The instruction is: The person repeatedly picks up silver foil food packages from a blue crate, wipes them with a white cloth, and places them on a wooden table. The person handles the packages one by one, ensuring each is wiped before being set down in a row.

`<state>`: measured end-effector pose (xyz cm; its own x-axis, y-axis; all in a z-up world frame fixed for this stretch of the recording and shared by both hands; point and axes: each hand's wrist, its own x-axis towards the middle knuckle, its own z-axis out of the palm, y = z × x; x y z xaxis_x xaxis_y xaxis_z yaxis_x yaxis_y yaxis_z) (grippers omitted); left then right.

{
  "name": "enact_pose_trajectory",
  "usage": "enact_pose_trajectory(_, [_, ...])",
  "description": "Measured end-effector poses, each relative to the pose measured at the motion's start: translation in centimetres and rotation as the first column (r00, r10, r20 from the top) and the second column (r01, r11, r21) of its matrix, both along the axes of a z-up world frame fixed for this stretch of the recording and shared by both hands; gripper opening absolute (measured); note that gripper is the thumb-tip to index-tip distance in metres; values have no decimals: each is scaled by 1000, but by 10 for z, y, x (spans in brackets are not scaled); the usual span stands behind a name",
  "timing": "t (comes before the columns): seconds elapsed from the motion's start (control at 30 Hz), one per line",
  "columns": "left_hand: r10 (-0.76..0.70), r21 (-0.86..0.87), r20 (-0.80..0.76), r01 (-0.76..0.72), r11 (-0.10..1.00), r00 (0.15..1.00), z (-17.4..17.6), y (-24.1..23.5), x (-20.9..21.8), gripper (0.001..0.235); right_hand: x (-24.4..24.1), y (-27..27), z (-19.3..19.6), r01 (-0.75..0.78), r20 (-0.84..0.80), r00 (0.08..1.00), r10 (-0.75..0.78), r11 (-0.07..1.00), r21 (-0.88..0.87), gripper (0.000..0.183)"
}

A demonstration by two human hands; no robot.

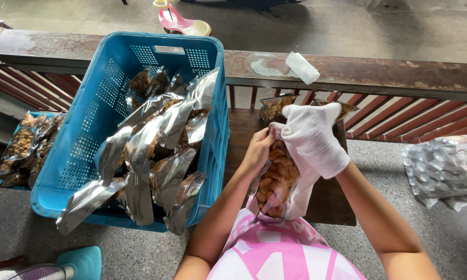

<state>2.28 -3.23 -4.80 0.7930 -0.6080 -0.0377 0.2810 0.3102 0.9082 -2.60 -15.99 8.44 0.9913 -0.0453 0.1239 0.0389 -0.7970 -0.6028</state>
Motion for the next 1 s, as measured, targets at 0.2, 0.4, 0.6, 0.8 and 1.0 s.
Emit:
enact_pose_trajectory(0.2, [63,179,223,-105,978,973,6,6,-3,42,-5,7,28,-309,-106,951,291,900,-306,17])
enact_pose_trajectory(0.4, [153,88,117,-164,983,981,1,1,-6,40,-7,9,44,-352,-131,934,333,794,-495,19])
enact_pose_trajectory(0.6, [216,16,214,-225,974,953,7,4,2,38,-25,-7,61,-277,-172,961,218,731,-624,22])
enact_pose_trajectory(0.8, [133,209,331,-210,955,934,25,-2,-6,37,-9,6,61,-344,-84,926,367,734,-586,25])
enact_pose_trajectory(1.0, [165,143,278,-211,967,946,21,0,-1,32,-11,5,70,-364,-145,921,360,672,-645,29])
